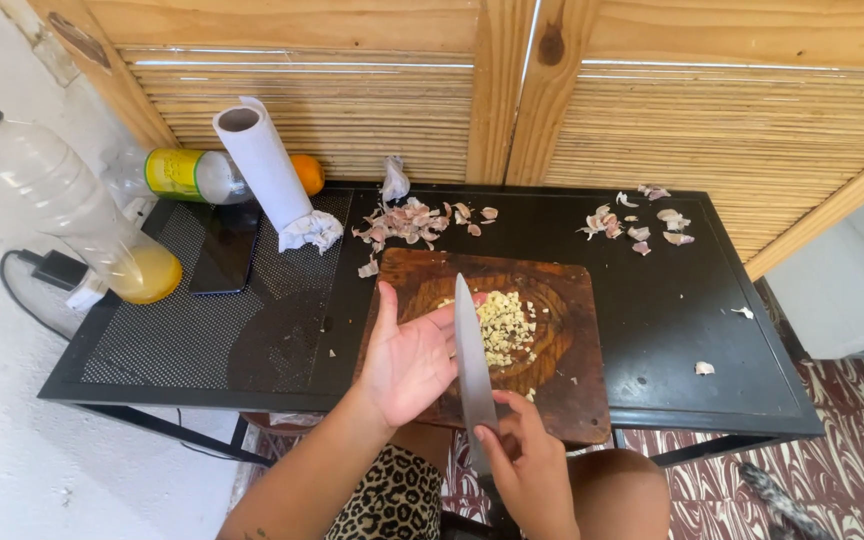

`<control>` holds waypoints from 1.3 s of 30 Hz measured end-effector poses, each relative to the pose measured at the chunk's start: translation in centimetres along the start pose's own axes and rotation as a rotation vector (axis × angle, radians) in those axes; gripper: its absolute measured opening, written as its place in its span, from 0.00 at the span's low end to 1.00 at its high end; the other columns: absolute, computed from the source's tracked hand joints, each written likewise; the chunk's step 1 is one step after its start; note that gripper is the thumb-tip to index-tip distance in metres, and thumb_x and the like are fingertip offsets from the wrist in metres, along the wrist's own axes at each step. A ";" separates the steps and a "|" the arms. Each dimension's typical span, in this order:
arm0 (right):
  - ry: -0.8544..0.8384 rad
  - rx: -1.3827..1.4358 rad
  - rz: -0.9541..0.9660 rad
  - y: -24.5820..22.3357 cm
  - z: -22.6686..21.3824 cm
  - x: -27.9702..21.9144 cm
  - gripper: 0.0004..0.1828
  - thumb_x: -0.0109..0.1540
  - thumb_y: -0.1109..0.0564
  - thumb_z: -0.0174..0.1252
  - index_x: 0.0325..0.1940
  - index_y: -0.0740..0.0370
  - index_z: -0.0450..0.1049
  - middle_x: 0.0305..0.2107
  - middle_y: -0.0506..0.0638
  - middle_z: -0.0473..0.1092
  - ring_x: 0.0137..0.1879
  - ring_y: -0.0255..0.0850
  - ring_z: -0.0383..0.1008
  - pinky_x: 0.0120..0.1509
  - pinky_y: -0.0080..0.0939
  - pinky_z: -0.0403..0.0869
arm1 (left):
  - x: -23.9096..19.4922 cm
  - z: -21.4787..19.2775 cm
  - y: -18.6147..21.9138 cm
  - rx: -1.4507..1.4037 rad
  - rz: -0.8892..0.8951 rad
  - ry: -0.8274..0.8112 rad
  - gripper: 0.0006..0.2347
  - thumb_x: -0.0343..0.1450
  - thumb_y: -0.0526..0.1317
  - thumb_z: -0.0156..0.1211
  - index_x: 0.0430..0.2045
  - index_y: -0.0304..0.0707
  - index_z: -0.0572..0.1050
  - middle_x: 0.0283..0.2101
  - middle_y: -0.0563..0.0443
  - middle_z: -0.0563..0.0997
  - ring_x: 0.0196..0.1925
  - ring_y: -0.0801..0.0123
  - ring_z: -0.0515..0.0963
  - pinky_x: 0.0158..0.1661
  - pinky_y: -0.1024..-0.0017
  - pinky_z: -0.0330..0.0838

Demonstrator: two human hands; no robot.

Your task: Mincing garlic cloves on a wooden cutting board using a knife.

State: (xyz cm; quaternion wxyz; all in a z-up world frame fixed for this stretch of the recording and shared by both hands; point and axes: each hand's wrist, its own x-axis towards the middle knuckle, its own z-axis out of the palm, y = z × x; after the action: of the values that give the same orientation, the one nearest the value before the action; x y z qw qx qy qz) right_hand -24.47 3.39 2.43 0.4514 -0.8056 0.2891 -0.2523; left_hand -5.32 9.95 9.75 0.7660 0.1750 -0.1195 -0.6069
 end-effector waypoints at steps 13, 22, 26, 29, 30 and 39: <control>0.100 -0.054 0.167 0.1 -3.8 -0.1 0.28 0.58 0.51 0.60 0.64 0.47 0.70 0.31 0.42 0.84 0.30 0.33 0.82 0.35 0.34 0.84 | -2.4 1.9 1.9 0.077 -0.017 0.275 0.47 0.65 0.73 0.25 0.65 0.29 0.65 0.66 0.47 0.67 0.68 0.66 0.60 0.70 0.63 0.48; 0.288 -0.612 -0.966 0.4 -10.2 0.5 0.10 0.63 0.66 0.59 0.49 0.66 0.74 0.31 0.53 0.75 0.31 0.43 0.67 0.39 0.38 0.70 | -3.1 -2.3 -3.1 -0.399 0.176 -0.189 0.49 0.65 0.79 0.24 0.67 0.32 0.61 0.68 0.42 0.65 0.70 0.58 0.60 0.70 0.49 0.38; 0.166 -0.867 -1.072 0.8 -11.4 2.3 0.19 0.66 0.68 0.51 0.60 0.56 0.72 0.33 0.46 0.73 0.32 0.41 0.63 0.35 0.39 0.65 | -4.0 -1.1 -4.2 -0.383 0.168 -0.142 0.46 0.66 0.77 0.23 0.64 0.37 0.66 0.72 0.51 0.60 0.69 0.61 0.56 0.66 0.48 0.46; 0.113 -0.943 -1.124 0.4 -11.7 3.5 0.20 0.67 0.66 0.53 0.62 0.54 0.71 0.33 0.44 0.72 0.32 0.39 0.62 0.34 0.37 0.64 | -4.6 -0.8 -4.2 -0.442 0.135 -0.094 0.47 0.67 0.76 0.23 0.64 0.33 0.66 0.61 0.52 0.72 0.59 0.64 0.69 0.62 0.52 0.52; 0.087 -0.961 -1.132 0.1 -11.7 3.8 0.21 0.66 0.64 0.56 0.63 0.53 0.71 0.32 0.43 0.71 0.32 0.38 0.64 0.34 0.36 0.64 | -4.7 -1.0 -4.3 -0.459 0.140 -0.173 0.47 0.68 0.77 0.22 0.66 0.32 0.64 0.51 0.53 0.81 0.53 0.66 0.76 0.63 0.54 0.51; -0.072 -0.963 -0.902 1.5 -15.8 5.2 0.30 0.64 0.76 0.46 0.67 0.55 0.69 0.32 0.42 0.73 0.34 0.41 0.66 0.44 0.42 0.69 | -6.5 -1.5 -1.7 -0.447 0.245 -0.071 0.46 0.67 0.78 0.17 0.62 0.39 0.65 0.68 0.48 0.66 0.71 0.54 0.58 0.70 0.42 0.36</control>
State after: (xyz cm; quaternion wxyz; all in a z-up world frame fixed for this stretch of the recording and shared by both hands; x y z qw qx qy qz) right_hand -31.69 -9.98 9.23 -0.0999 -0.9675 -0.0115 -0.2321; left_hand -7.76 16.14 7.85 0.8489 -0.0355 -0.0295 -0.5266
